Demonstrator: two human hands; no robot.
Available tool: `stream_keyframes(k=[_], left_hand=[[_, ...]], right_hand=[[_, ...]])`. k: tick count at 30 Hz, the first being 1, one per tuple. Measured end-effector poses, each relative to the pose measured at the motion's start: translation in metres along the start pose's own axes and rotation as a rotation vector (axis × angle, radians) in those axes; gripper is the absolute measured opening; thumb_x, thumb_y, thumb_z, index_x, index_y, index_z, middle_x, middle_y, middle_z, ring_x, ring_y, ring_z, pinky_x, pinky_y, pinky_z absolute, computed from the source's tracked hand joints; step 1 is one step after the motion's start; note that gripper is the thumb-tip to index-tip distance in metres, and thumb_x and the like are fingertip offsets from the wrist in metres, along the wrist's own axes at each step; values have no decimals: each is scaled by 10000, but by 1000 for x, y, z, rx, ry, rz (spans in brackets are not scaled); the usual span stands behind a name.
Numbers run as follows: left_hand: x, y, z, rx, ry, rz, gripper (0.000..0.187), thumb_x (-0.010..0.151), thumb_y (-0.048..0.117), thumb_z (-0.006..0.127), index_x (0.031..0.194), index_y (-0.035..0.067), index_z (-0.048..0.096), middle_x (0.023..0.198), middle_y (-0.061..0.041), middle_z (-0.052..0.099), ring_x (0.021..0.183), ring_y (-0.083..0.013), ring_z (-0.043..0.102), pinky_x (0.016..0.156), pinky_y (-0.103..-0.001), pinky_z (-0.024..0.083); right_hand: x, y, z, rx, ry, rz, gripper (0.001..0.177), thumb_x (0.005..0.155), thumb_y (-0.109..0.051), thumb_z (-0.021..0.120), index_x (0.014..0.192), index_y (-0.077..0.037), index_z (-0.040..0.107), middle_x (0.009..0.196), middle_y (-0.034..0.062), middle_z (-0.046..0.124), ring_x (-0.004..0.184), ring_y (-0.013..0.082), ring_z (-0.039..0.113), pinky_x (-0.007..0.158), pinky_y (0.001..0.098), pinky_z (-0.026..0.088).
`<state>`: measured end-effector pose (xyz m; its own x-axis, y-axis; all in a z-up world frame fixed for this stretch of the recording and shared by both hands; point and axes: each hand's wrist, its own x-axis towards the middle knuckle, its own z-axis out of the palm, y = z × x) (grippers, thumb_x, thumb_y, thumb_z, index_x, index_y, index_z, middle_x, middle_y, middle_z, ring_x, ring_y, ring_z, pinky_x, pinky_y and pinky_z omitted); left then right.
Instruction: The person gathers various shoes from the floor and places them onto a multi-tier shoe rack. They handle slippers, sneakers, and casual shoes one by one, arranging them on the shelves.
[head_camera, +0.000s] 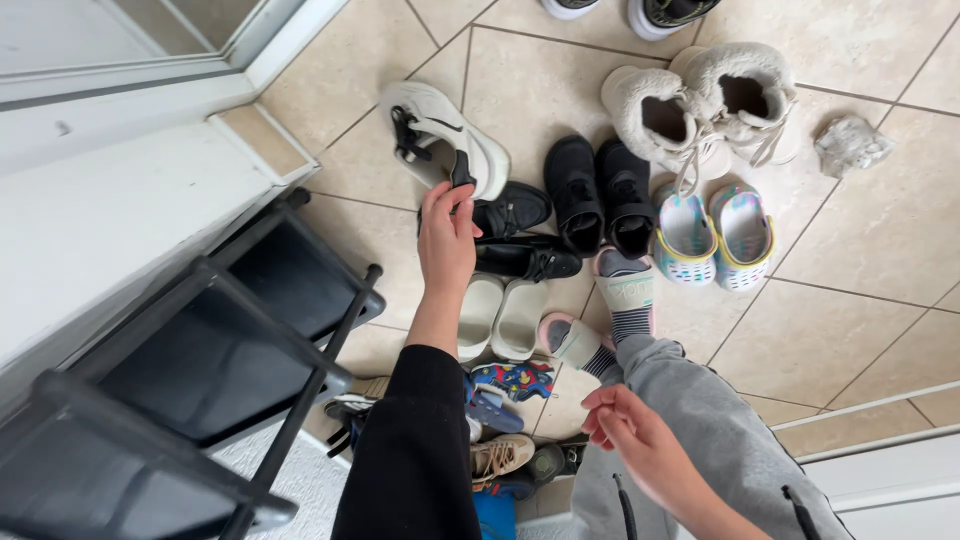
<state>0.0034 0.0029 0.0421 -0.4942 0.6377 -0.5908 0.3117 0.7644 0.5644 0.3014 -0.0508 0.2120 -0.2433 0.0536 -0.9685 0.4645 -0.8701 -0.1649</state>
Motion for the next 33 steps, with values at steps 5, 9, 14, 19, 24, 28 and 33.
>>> stream_keyframes(k=[5,9,14,19,24,28,33], left_hand=[[-39,32,-29,-328,91,-31,273,1018,299,579,1153,141,756,1242,-24,636,553,-73,609,716,-222,527],[-99,62,-31,-532,142,-217,299,961,317,665,1190,140,740,1112,19,772,618,-64,584,620,-210,513],[-198,121,-52,-637,58,-363,355,1033,288,565,1326,141,702,764,22,626,657,-55,578,544,-209,432],[-293,159,-81,-707,15,-413,463,1028,372,502,1393,145,675,642,-16,604,569,-90,502,628,-258,468],[-377,212,-121,-764,-61,-504,531,992,424,504,1441,190,665,548,20,460,517,-77,398,874,-256,490],[-439,239,-135,-926,-37,-413,545,1002,400,500,1435,119,674,555,20,424,534,-70,417,653,-224,384],[-497,295,-184,-892,-226,-478,672,965,534,433,1478,163,660,501,24,487,512,-63,418,608,-213,341]], right_hand=[[2,30,9,-43,61,46,256,1028,-182,463,1102,-90,690,890,80,737,781,174,634,780,302,522],[-16,45,11,-135,112,101,264,1000,-188,468,1116,-106,690,894,62,742,799,174,625,815,299,524],[-40,65,5,-97,163,-28,243,984,-123,521,1203,-122,627,969,76,737,816,165,654,796,294,520],[-94,22,7,-216,261,-257,545,900,-128,672,1400,-180,462,1321,39,682,1164,142,681,895,298,586],[-150,-12,8,-390,228,-730,1147,730,-251,897,1610,-129,171,1545,135,462,1454,244,451,1093,403,469],[-195,-18,5,-484,250,-981,1260,650,-318,951,1601,-53,168,1668,125,284,1534,265,341,1156,493,406],[-284,-55,25,-385,315,-797,1086,586,-118,879,1524,-158,335,1493,49,473,1288,189,582,1069,345,502]])
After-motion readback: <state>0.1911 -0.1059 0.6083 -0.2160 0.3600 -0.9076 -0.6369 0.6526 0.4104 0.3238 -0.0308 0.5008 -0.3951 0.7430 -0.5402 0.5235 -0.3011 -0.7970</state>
